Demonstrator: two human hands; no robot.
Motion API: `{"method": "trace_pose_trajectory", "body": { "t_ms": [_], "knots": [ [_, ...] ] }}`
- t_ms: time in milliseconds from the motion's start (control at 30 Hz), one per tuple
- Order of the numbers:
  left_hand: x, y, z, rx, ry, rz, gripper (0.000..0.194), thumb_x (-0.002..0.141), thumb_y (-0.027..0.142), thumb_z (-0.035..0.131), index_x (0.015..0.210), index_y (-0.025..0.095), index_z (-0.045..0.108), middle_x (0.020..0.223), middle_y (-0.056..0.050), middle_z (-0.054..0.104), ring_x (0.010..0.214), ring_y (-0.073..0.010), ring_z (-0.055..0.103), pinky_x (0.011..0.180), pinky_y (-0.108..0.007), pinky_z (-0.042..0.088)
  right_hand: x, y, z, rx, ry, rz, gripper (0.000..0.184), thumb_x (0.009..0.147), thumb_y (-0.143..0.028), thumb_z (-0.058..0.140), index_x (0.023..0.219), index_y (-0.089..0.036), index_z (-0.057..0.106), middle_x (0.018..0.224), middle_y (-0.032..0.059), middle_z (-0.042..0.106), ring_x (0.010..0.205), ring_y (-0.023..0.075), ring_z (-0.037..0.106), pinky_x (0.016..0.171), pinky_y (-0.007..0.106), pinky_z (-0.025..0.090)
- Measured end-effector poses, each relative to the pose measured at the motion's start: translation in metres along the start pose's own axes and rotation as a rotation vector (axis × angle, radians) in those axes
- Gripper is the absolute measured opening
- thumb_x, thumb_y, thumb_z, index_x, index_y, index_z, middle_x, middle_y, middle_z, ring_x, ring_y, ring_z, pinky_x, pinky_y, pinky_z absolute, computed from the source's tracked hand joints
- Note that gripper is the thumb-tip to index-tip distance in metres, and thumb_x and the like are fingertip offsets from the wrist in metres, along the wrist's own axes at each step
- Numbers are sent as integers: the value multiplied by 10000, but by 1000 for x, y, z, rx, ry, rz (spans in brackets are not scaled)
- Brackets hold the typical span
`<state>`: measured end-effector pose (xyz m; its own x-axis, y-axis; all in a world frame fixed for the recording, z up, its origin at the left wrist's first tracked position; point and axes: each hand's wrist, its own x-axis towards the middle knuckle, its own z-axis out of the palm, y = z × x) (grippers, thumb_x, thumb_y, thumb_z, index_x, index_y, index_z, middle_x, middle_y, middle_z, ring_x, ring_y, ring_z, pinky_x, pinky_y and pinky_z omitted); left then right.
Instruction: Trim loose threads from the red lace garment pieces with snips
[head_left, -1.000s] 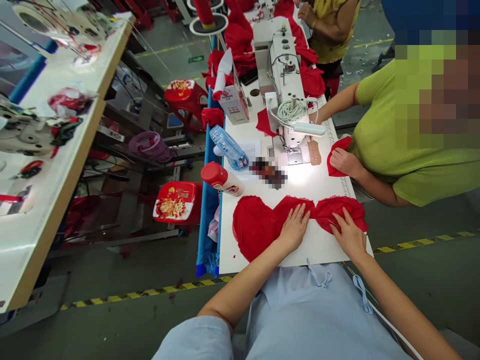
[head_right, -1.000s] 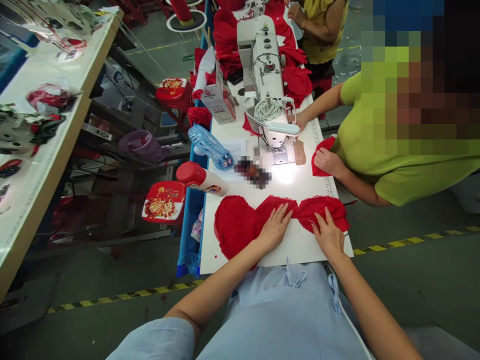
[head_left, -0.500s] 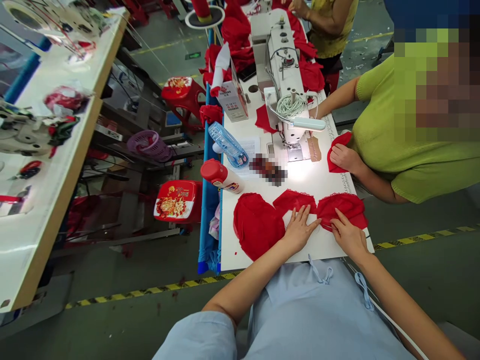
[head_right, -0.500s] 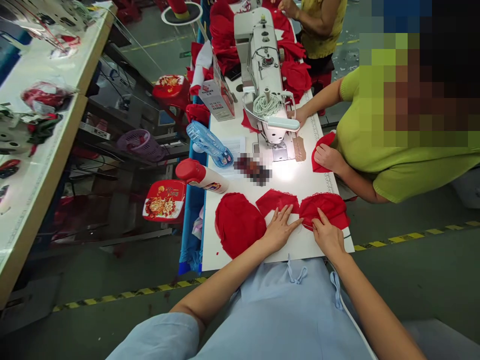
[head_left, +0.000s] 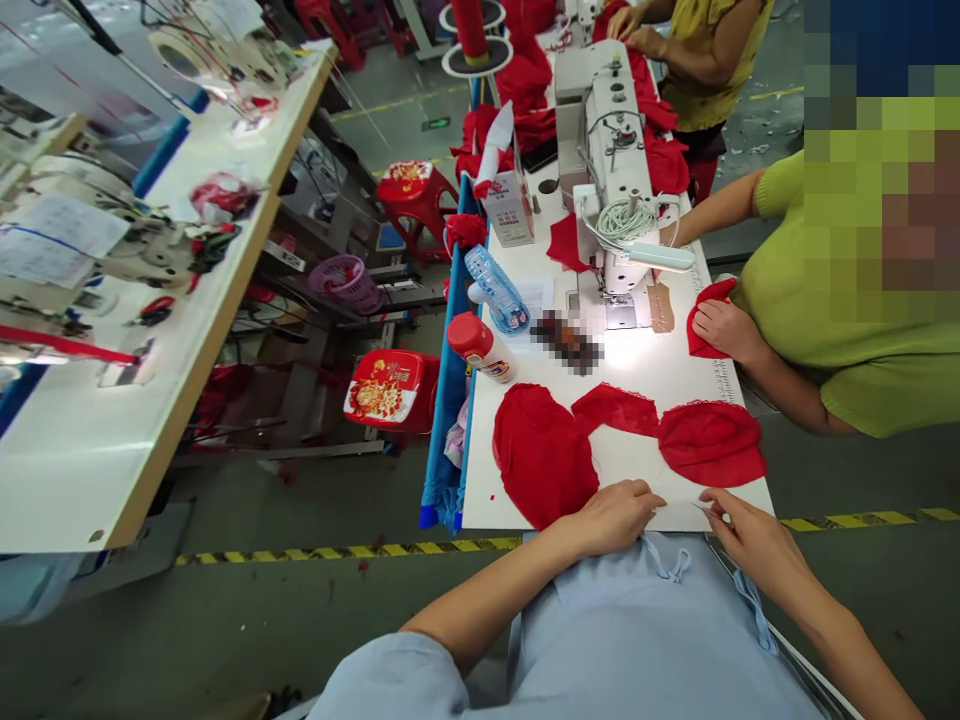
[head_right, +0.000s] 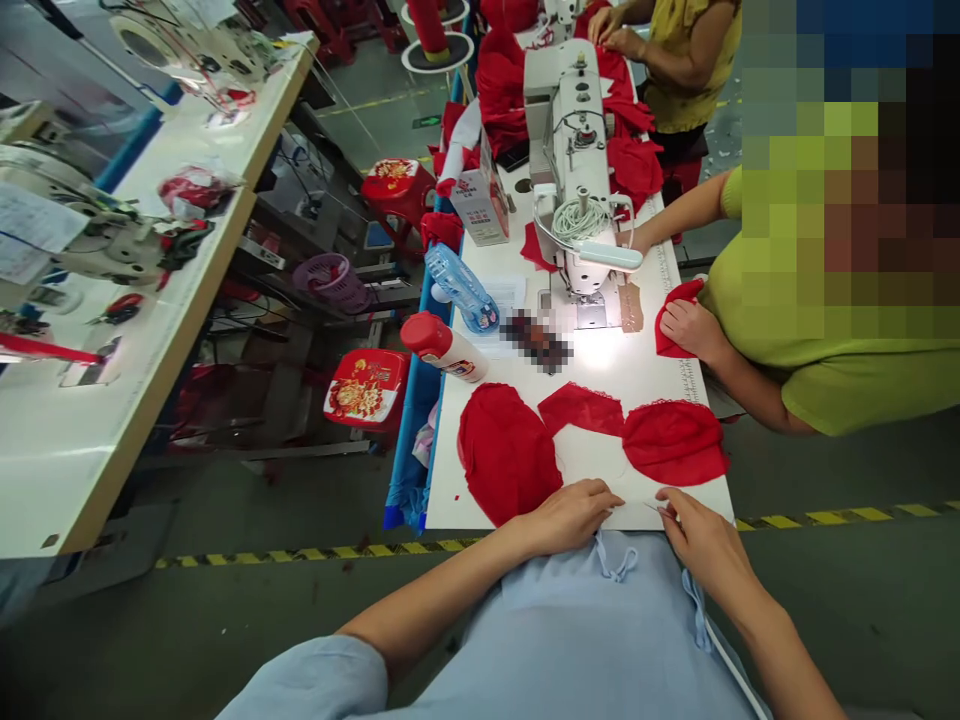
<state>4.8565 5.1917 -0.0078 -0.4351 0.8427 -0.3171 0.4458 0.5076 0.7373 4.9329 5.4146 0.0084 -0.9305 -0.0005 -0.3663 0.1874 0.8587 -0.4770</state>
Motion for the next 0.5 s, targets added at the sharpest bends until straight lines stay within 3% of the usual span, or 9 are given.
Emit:
{"method": "trace_pose_trajectory", "body": {
  "t_ms": [100, 267, 400, 500],
  "knots": [
    [-10, 4, 1, -92, -89, -61, 387, 956, 238, 370, 1290, 204, 562, 1175, -102, 639, 1089, -233, 617, 867, -334, 521, -6, 6, 13, 116, -43, 28, 312, 840, -404, 430, 984, -212, 630, 869, 92, 665, 637, 224, 643, 589, 365, 545],
    [-10, 4, 3, -103, -100, -107, 387, 949, 239, 379, 1293, 230, 556, 1179, -94, 643, 1095, -245, 618, 842, -332, 517, 4, 7, 27, 229, -23, -26, 418, 884, -332, 329, 1142, -189, 626, 956, 128, 645, 863, 248, 663, 763, 390, 561],
    [-9, -1, 9, -72, -68, -59, 394, 943, 225, 369, 1289, 219, 556, 1165, -103, 647, 1070, -239, 626, 855, -336, 514, 18, 3, 26, 137, -60, 19, 461, 920, -293, 304, 1299, -221, 556, 1150, 120, 671, 954, 245, 667, 819, 383, 534],
    [-9, -6, 13, -45, -69, -39, 391, 945, 233, 357, 1274, 218, 567, 1142, -99, 656, 1037, -233, 639, 841, -328, 514, 30, -10, 18, 0, -73, 94, 471, 936, -261, 304, 1363, -225, 501, 1128, 114, 706, 981, 255, 675, 813, 362, 518]
  ]
}}
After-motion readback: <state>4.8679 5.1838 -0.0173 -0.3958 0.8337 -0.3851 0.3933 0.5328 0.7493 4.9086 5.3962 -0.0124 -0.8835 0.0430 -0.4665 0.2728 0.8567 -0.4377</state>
